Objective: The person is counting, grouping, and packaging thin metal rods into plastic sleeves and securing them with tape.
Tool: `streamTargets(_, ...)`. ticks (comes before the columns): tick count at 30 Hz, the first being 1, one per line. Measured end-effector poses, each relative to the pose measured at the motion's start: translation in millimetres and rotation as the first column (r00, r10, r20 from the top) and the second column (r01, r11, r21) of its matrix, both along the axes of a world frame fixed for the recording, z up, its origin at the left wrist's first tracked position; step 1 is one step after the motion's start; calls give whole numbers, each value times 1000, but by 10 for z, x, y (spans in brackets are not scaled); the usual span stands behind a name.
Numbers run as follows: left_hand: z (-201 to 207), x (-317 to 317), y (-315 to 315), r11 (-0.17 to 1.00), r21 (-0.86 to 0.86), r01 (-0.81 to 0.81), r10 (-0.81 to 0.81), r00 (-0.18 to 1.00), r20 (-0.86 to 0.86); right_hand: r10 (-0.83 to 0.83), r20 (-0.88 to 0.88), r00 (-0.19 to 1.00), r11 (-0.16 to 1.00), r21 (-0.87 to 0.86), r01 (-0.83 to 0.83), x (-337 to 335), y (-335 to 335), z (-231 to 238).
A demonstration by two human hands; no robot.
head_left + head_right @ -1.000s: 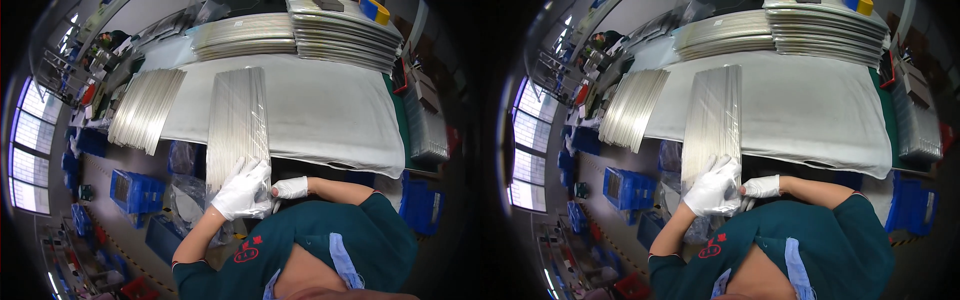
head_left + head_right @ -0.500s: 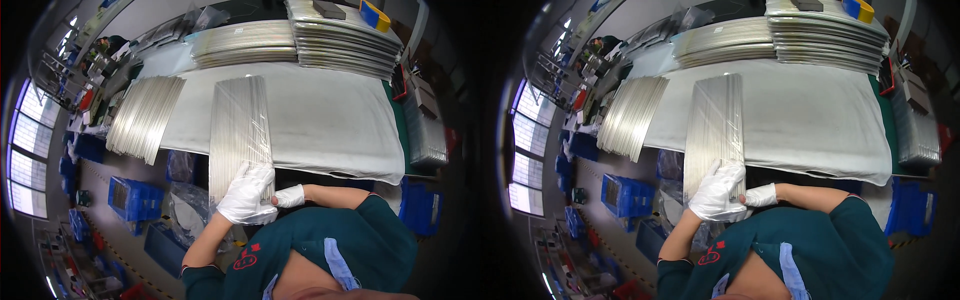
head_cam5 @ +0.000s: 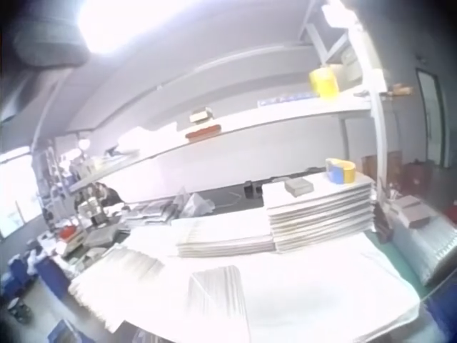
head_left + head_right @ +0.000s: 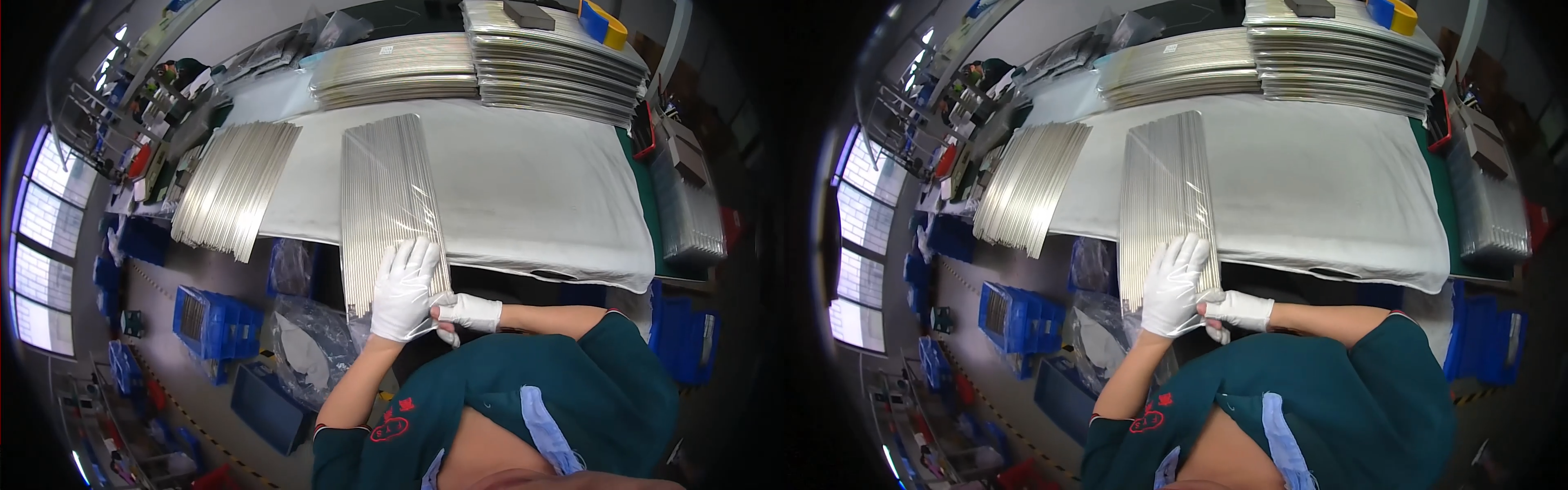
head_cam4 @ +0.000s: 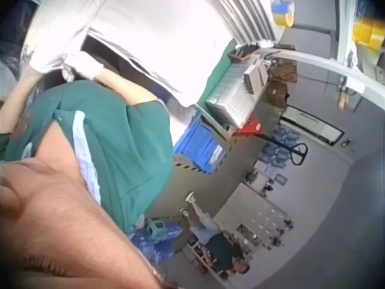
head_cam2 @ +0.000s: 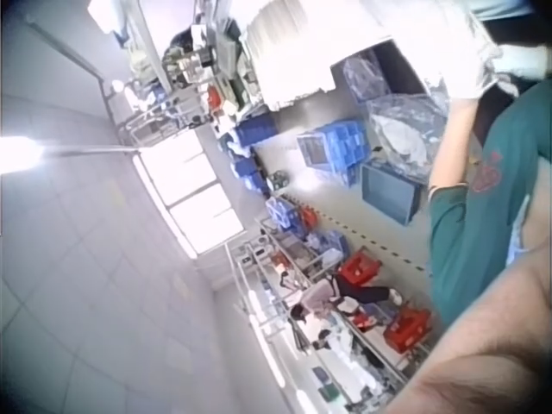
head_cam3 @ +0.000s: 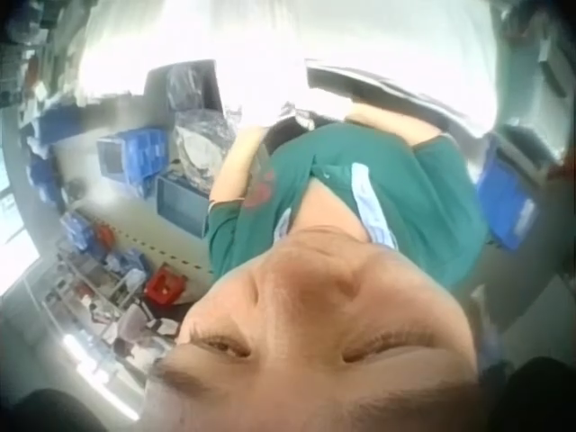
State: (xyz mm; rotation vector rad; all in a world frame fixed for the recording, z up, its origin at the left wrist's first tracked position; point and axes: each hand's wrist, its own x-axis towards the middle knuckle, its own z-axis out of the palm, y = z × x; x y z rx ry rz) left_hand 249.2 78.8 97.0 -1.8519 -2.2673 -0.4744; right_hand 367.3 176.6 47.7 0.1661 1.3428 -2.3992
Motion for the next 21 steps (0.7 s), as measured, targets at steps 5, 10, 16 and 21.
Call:
streamTargets(5, 91, 96, 312, 983, 184, 2, -34, 985, 172, -113, 11, 994, 969, 222, 108, 138, 366, 601)
streamTargets(10, 81, 351, 278, 983, 151, 108, -123, 989, 87, 112, 40, 993, 784, 610, -112, 569, 418, 706)
streamTargets(16, 36, 517, 205, 981, 134, 137, -150, 984, 91, 21, -4, 1000, 792, 610, -15, 813, 339, 247)
streamTargets(21, 133, 649, -490, 906, 136, 400, -362, 568, 739, 70, -92, 993, 938, 345, -35, 863, 584, 111)
